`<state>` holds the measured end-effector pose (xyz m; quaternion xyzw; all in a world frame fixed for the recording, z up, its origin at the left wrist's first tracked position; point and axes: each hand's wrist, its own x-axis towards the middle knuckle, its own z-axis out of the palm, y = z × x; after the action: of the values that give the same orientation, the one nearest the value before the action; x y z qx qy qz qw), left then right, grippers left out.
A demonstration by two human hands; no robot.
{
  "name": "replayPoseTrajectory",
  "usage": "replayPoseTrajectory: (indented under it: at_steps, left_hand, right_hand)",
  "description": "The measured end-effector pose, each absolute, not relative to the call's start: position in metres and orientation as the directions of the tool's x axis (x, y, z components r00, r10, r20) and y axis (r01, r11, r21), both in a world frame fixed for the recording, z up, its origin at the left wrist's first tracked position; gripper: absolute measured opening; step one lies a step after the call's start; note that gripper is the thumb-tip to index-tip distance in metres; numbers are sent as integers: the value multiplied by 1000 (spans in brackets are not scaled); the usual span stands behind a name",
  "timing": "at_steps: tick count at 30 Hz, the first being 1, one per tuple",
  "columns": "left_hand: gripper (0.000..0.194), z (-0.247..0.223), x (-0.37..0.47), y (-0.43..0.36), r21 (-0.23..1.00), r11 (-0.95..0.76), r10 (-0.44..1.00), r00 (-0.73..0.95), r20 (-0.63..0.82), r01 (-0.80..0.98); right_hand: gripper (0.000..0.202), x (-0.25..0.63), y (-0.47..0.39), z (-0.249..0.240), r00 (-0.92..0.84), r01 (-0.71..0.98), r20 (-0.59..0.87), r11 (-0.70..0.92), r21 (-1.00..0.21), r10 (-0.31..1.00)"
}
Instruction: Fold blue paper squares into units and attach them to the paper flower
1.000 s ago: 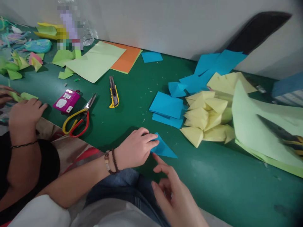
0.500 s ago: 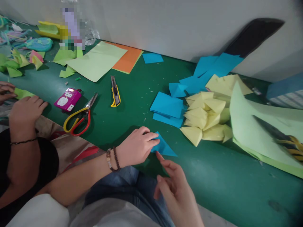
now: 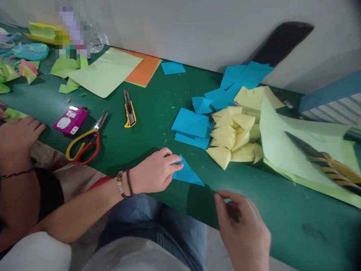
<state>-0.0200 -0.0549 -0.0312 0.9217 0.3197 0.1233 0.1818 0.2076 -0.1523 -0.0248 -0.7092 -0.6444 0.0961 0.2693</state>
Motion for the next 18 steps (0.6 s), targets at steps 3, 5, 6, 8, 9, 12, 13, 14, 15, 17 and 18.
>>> replayPoseTrajectory:
  at_steps: [3, 5, 6, 8, 9, 12, 13, 14, 15, 17, 18]
  left_hand:
    - [37, -26, -24, -46, 402, -769, 567, 821, 71, 496]
    - [38, -23, -26, -40, 384, -794, 524, 851, 40, 471]
    - [39, -21, -27, -37, 374, -805, 505, 863, 23, 460]
    - [40, -19, -28, -33, 355, -823, 473, 881, -5, 444]
    - [40, -19, -28, -32, 348, -829, 461, 887, -19, 438]
    - [41, -19, -28, -30, 345, -831, 444, 894, -60, 436]
    - [41, -19, -27, -29, 350, -827, 444, 893, -73, 440]
    - [41, -18, -27, -28, 358, -822, 443, 892, -89, 443]
    - [41, -17, -27, -27, 368, -816, 440, 892, -107, 446]
    - [41, -15, -27, -24, 386, -806, 423, 893, -153, 448]
    - [41, -13, -26, -22, 392, -804, 411, 894, -178, 447]
  right_hand:
    - [12, 192, -129, -30, -101, 938, 316, 197, -287, 943]
    - [13, 179, -117, -34, -206, 942, 322, 277, -191, 924]
    - [14, 173, -114, -36, -246, 939, 310, 305, -156, 918]
    - [17, 162, -111, -40, -294, 934, 299, 339, -109, 908]
    - [19, 158, -112, -42, -311, 932, 299, 351, -93, 902]
    - [23, 145, -115, -46, -341, 925, 313, 376, -57, 887]
    - [24, 140, -115, -47, -347, 923, 317, 382, -52, 883]
    - [25, 135, -116, -48, -349, 922, 328, 385, -50, 878]
    - [26, 131, -116, -49, -344, 921, 344, 385, -55, 874]
    - [27, 122, -115, -50, -330, 918, 390, 388, -78, 860]
    - [28, 118, -114, -51, -326, 915, 409, 394, -92, 853]
